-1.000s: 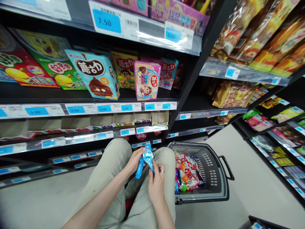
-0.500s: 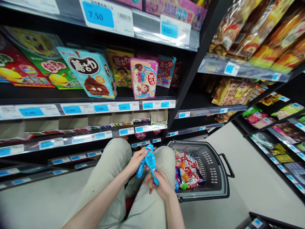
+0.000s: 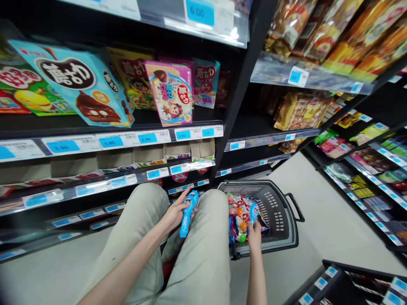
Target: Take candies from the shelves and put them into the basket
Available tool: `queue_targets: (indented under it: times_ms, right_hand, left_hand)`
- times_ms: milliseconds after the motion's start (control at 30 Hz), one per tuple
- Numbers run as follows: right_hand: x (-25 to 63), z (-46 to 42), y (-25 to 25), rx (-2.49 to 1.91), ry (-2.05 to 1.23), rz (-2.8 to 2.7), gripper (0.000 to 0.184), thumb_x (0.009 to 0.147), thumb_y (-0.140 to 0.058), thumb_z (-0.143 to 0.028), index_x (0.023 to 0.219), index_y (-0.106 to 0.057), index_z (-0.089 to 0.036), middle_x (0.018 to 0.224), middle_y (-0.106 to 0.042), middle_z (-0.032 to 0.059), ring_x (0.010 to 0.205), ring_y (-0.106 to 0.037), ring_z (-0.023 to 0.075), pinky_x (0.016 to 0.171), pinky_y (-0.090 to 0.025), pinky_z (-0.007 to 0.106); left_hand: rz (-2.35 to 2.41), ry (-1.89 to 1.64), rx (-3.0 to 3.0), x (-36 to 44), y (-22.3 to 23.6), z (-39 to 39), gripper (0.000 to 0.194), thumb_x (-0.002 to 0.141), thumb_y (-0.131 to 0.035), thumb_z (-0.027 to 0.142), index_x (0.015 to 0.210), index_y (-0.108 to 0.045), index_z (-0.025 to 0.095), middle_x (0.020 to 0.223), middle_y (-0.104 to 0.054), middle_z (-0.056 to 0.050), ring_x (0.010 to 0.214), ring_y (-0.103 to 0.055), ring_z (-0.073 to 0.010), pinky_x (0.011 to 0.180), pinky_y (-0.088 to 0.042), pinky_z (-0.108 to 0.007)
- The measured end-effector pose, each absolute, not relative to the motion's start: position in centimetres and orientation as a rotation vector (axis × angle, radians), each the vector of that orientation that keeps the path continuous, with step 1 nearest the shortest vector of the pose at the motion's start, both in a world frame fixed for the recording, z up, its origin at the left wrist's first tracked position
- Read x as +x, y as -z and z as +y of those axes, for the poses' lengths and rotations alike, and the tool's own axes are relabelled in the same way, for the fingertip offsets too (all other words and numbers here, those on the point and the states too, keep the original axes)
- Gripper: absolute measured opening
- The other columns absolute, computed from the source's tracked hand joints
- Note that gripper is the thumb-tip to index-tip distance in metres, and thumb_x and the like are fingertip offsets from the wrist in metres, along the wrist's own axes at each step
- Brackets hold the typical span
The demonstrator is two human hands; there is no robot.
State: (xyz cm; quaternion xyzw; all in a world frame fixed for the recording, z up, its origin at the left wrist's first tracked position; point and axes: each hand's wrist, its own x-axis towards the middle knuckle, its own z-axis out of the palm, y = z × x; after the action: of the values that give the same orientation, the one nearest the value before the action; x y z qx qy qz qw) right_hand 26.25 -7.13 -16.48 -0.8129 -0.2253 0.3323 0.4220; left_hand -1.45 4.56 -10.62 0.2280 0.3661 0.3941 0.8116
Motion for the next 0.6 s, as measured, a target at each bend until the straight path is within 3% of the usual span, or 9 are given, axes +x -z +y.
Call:
queue_targets:
  times_ms: [67, 167, 300, 367, 467, 600]
  right_hand:
    - [27.6, -8.2, 19.2, -2.310, -0.850, -0.610, 0.030, 0.077, -0.050, -0.047, 0.078, -0.052, -0.018, 0.069, -0.059, 0.0067, 0.079, -0.058, 0.0266, 0.071, -0.043, 0.037]
    - [26.8, -9.3, 22.5, -2.595, -0.950, -0.748, 0.022, 0.083, -0.053, -0.034, 0.086, -0.057, -0.013, 0.081, -0.064, 0.0084, 0.085, -0.060, 0.0235, 0.081, -0.043, 0.040]
    - [24.8, -9.4, 24.4, -2.837, -0.961, -0.844, 0.028, 0.089, -0.049, -0.033, 0.106, -0.055, -0.012, 0.105, -0.061, 0.0102, 0.102, -0.055, 0.0236, 0.091, -0.038, 0.046]
    - [24.5, -8.8, 24.3, -2.916, -0.946, -0.815, 0.030, 0.089, -0.049, -0.033, 0.110, -0.053, -0.013, 0.110, -0.058, 0.0112, 0.108, -0.052, 0.0258, 0.093, -0.036, 0.050]
    - [25.0, -7.5, 22.7, -2.922, -0.915, -0.784, 0.027, 0.087, -0.050, -0.030, 0.106, -0.055, -0.012, 0.108, -0.060, 0.0138, 0.105, -0.054, 0.0282, 0.089, -0.038, 0.052]
    - [24.4, -5.7, 17.9, -2.590, -0.821, -1.015, 0.026, 0.086, -0.040, -0.025, 0.100, -0.058, -0.013, 0.103, -0.063, 0.0163, 0.099, -0.058, 0.0268, 0.086, -0.041, 0.041]
  left_hand:
    - [0.815, -0.845, 0.455, -1.2, 10.4, 4.5, 0.087, 0.069, -0.057, 0.008, 0.143, -0.016, 0.027, 0.114, -0.054, -0.011, 0.069, -0.063, -0.0170, 0.055, -0.051, -0.029]
    - [0.850, -0.832, 0.443, -0.8, 10.5, 4.4, 0.091, 0.069, -0.061, 0.008, 0.143, -0.011, 0.027, 0.123, -0.049, -0.014, 0.071, -0.065, -0.0185, 0.056, -0.053, -0.032]
    - [0.849, -0.766, 0.507, -0.7, 10.9, 4.3, 0.076, 0.067, -0.067, 0.011, 0.136, -0.033, 0.016, 0.111, -0.057, -0.015, 0.069, -0.065, -0.0208, 0.052, -0.053, -0.031]
    - [0.849, -0.737, 0.558, -0.8, 11.0, 4.4, 0.067, 0.064, -0.071, 0.014, 0.125, -0.045, 0.012, 0.103, -0.059, -0.013, 0.066, -0.065, -0.0211, 0.048, -0.052, -0.029]
    - [0.871, -0.731, 0.601, -1.0, 10.9, 4.4, 0.063, 0.058, -0.076, 0.018, 0.116, -0.050, 0.013, 0.096, -0.060, -0.009, 0.063, -0.065, -0.0208, 0.046, -0.051, -0.027]
    - [0.869, -0.770, 0.605, -0.9, 10.8, 4.4, 0.069, 0.053, -0.080, 0.022, 0.113, -0.046, 0.017, 0.093, -0.059, -0.006, 0.065, -0.066, -0.0228, 0.047, -0.052, -0.029]
